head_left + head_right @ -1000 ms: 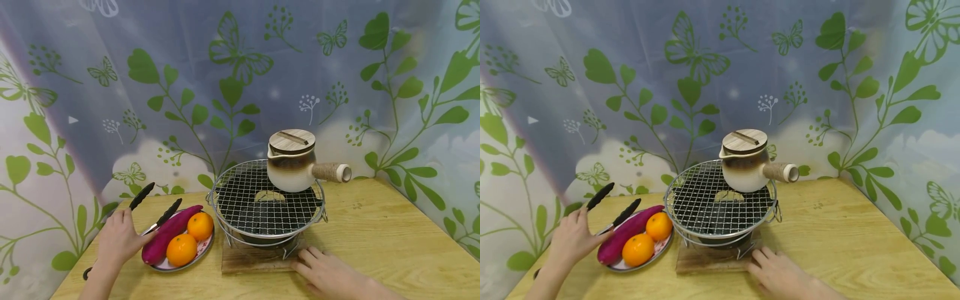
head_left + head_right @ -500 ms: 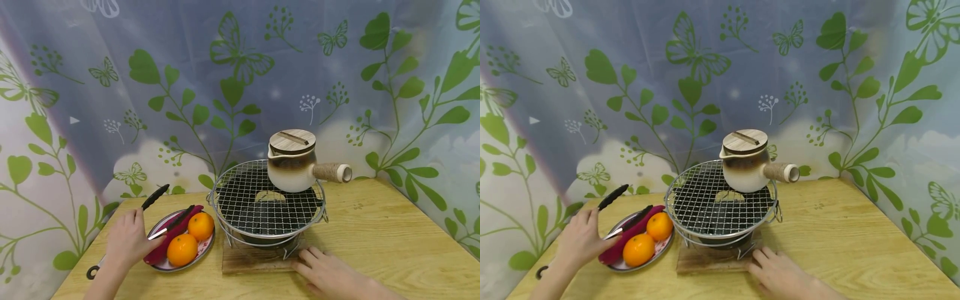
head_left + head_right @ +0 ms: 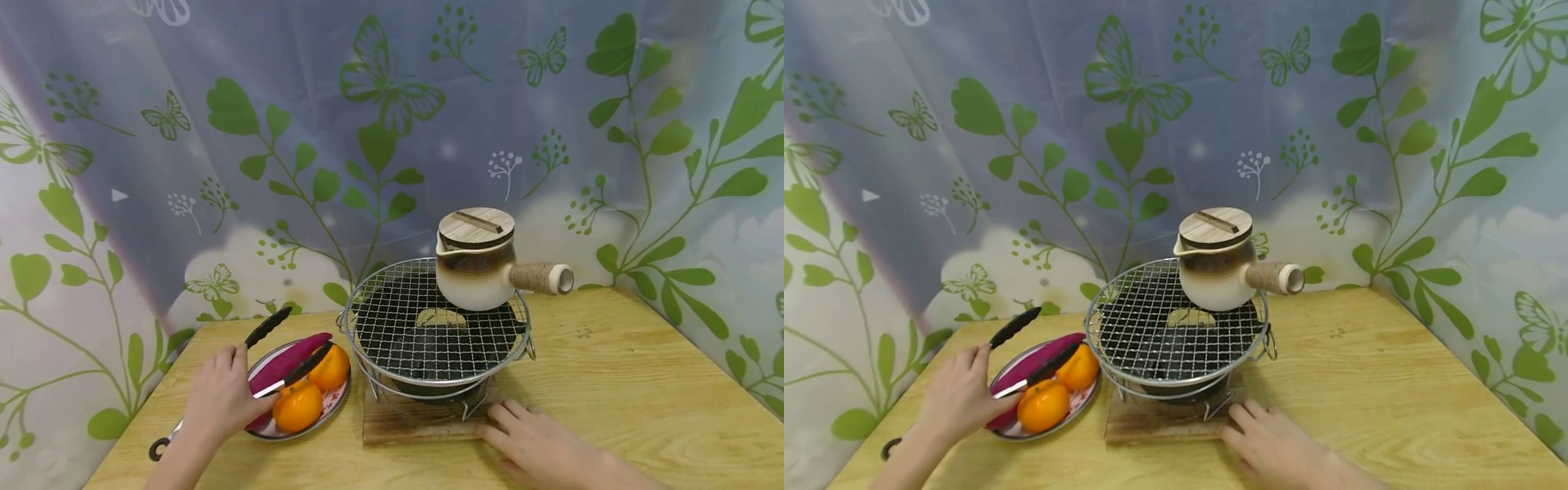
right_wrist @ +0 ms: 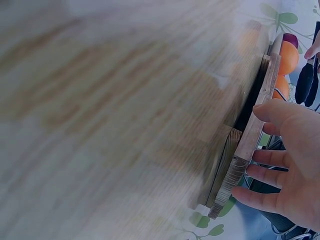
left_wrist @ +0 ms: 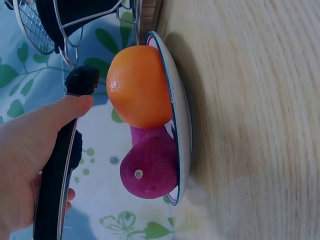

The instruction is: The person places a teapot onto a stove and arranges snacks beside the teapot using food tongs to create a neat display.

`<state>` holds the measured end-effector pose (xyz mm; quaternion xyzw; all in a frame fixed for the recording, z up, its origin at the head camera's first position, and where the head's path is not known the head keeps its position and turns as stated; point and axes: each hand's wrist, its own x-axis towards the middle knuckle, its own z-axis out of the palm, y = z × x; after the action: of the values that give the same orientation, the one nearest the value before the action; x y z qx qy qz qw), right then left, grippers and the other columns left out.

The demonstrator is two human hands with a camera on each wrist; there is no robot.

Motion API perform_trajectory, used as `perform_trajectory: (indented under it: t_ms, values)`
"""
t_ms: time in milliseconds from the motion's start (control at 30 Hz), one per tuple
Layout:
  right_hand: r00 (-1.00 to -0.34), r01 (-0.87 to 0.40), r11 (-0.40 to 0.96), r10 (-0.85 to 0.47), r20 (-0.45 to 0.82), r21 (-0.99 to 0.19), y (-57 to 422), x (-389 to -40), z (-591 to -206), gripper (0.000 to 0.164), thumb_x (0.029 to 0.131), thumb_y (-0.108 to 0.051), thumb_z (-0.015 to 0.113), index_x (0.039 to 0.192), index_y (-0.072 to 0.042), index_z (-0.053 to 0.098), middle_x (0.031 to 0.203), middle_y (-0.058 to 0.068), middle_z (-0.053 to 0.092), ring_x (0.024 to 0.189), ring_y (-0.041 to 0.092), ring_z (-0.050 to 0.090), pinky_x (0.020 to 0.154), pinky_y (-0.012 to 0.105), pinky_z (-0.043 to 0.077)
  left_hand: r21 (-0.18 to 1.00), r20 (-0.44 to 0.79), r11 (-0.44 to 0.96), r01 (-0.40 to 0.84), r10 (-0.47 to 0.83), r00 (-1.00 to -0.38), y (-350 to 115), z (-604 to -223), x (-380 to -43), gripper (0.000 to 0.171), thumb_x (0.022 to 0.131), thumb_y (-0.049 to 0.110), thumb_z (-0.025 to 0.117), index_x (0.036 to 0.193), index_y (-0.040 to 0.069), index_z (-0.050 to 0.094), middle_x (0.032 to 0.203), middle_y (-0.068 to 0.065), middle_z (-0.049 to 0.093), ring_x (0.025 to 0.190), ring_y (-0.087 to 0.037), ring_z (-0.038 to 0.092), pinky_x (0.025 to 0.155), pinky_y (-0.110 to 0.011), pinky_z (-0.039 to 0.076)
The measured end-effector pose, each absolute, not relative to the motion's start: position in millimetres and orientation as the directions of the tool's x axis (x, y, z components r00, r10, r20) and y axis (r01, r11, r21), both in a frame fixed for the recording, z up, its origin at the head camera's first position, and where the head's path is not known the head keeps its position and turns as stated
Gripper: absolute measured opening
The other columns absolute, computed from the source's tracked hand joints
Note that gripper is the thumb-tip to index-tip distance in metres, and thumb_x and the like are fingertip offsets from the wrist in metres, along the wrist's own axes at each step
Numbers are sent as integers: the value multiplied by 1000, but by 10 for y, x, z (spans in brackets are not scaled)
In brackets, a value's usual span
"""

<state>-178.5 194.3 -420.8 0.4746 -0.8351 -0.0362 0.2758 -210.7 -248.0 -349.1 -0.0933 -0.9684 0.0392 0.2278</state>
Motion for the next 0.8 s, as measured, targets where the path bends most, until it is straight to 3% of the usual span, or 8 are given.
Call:
perform_trajectory:
  t_ms: [200,400,800]
  values:
    - [-398,-773,545,-815,422,324,1940,-1787,-4194,53,62,-31,77,111,-18,58,97,2,50,83,18,49,49,23,38,-130,456,972,197,235,-858,-2435,-3517,-2065,97,53,57,78,110,-16,53,102,-29,55,87,-42,53,74,-51,48]
    - [-404,-771,548,-815,416,323,1937,-1778,-4219,48,66,-27,76,109,-16,58,95,1,52,82,18,49,53,26,43,-119,436,966,228,257,-862,-2364,-3550,-2034,99,52,60,78,111,-16,54,104,-28,56,89,-42,54,78,-50,47]
    - [-439,-786,544,-826,353,296,1946,-1795,-4179,54,69,-28,74,118,-14,55,101,2,53,84,16,50,49,20,38,-142,427,956,256,292,-856,-2271,-3551,-1992,97,50,58,80,109,-14,56,101,-25,56,88,-40,55,79,-50,47]
